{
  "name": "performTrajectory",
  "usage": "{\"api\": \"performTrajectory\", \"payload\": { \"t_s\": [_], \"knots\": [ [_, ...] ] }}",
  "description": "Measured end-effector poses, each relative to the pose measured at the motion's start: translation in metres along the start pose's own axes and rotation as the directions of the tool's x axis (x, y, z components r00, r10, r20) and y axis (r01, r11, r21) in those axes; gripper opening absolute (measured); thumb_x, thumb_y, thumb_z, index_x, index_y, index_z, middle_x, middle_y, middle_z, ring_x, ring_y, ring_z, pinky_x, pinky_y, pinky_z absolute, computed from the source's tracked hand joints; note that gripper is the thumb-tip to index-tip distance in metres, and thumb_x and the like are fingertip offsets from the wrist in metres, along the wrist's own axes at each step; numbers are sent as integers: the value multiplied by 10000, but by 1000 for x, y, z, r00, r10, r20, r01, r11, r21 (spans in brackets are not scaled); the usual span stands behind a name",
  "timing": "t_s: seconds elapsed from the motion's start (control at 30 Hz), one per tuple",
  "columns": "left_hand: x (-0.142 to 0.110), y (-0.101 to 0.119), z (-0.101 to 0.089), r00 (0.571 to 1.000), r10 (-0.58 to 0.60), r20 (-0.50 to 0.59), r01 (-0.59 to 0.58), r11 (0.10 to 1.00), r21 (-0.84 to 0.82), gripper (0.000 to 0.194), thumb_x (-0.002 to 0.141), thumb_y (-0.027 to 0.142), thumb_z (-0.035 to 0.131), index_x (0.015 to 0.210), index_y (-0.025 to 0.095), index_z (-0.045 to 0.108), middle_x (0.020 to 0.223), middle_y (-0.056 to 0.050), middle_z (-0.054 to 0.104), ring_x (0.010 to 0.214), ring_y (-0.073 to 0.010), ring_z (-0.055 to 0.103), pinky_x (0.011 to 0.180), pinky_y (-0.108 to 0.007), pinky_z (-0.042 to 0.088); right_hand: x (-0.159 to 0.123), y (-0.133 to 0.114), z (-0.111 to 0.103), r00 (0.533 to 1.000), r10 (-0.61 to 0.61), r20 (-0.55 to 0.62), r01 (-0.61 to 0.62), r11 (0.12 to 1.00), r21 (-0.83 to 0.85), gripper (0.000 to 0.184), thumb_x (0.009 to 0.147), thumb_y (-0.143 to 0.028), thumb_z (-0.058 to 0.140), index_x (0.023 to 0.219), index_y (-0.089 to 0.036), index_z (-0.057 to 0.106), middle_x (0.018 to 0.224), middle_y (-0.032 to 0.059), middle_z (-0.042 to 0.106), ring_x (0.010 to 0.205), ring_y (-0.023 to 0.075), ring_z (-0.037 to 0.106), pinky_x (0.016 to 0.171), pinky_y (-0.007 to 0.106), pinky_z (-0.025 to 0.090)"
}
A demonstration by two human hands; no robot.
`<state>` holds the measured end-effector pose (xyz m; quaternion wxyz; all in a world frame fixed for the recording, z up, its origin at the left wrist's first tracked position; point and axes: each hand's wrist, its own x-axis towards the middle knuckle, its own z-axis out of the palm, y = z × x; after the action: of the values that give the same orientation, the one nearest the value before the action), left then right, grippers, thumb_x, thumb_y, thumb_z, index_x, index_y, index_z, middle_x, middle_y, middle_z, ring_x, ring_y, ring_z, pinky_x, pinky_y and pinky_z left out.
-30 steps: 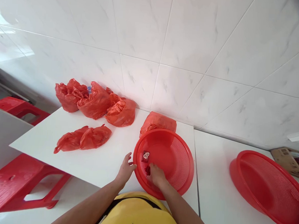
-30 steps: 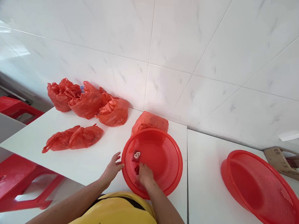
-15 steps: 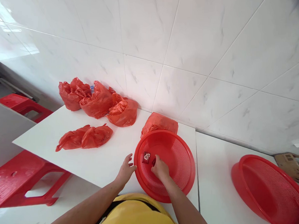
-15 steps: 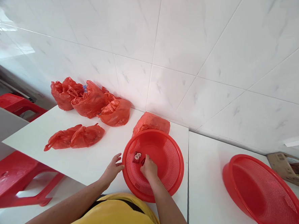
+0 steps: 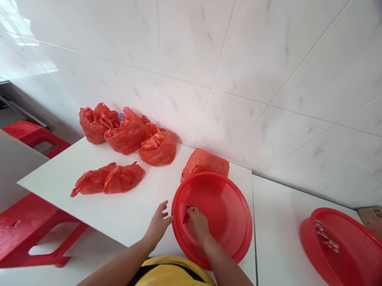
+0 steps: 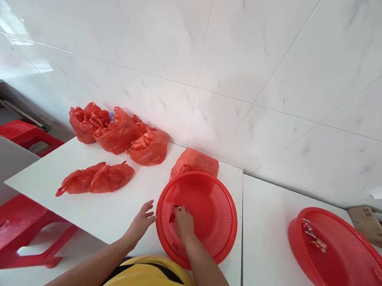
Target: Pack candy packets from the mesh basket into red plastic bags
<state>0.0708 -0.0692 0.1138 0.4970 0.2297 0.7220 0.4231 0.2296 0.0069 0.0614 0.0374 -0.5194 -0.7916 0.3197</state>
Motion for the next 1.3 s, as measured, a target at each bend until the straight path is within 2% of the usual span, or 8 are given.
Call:
{"api": "performTrajectory", "payload": {
  "t_s": [0.13,0.33,0.53,0.67,0.73,0.83,1.03,1.3],
  "knots": [
    [1,0,4,994,102,-35,-101,994,39,600,736,167,554,1318,191,409,1362,-137,408,1112,-236,502,836,-321,465,-5,14,-15,991,129,-42,-119,975,190,290,746,-100,474,974,-206,619,1021,85,639,919,236,593,767,325,443],
    [-1,11,17,917,396,49,-399,908,125,426,729,144,523,1137,257,575,1168,-54,537,895,-173,565,740,-283,470,-11,23,-32,948,316,41,-285,781,557,42,708,-220,495,734,-196,518,608,-1,567,436,139,516,412,271,452],
    [-6,25,43,957,163,239,-160,987,-31,463,661,184,683,1116,226,606,1222,-79,573,968,-214,574,820,-305,453,-25,10,-50,946,324,33,-233,604,762,101,683,-259,545,753,-188,535,608,-17,547,438,112,486,381,251,467],
    [-9,30,58,885,-78,458,233,928,-292,510,760,373,660,1218,222,493,1203,-106,597,934,-214,612,730,-312,496,-42,-12,-62,964,265,10,-166,573,803,209,706,-326,601,862,-189,577,664,-12,573,467,125,529,371,254,475],
    [-9,33,63,867,-87,490,313,862,-399,492,791,382,629,1218,204,461,1081,-104,640,830,-190,637,678,-307,515,-52,-22,-68,984,177,24,-122,566,815,259,708,-348,628,918,-201,592,718,-6,598,495,138,563,389,272,500],
    [-9,36,65,861,-69,504,349,801,-487,399,799,293,618,1163,196,485,946,-68,659,770,-164,647,668,-295,532,-65,-28,-76,995,93,39,-83,531,844,304,725,-366,633,985,-214,595,802,3,618,489,126,563,411,291,518],
    [-12,35,60,832,-46,553,385,765,-516,251,769,195,589,1015,191,539,1040,-81,666,954,-211,663,731,-298,548,-69,-12,-84,952,304,-41,-69,342,937,373,682,-301,661,1040,-213,600,987,54,663,703,155,630,576,270,522],
    [-10,30,57,812,42,581,348,765,-542,222,733,122,626,947,162,584,1004,-101,690,1010,-206,644,785,-272,534,-74,-12,-88,950,307,54,-78,66,995,451,646,-256,714,1078,-227,586,925,33,700,818,173,649,714,281,505]
  ]
}}
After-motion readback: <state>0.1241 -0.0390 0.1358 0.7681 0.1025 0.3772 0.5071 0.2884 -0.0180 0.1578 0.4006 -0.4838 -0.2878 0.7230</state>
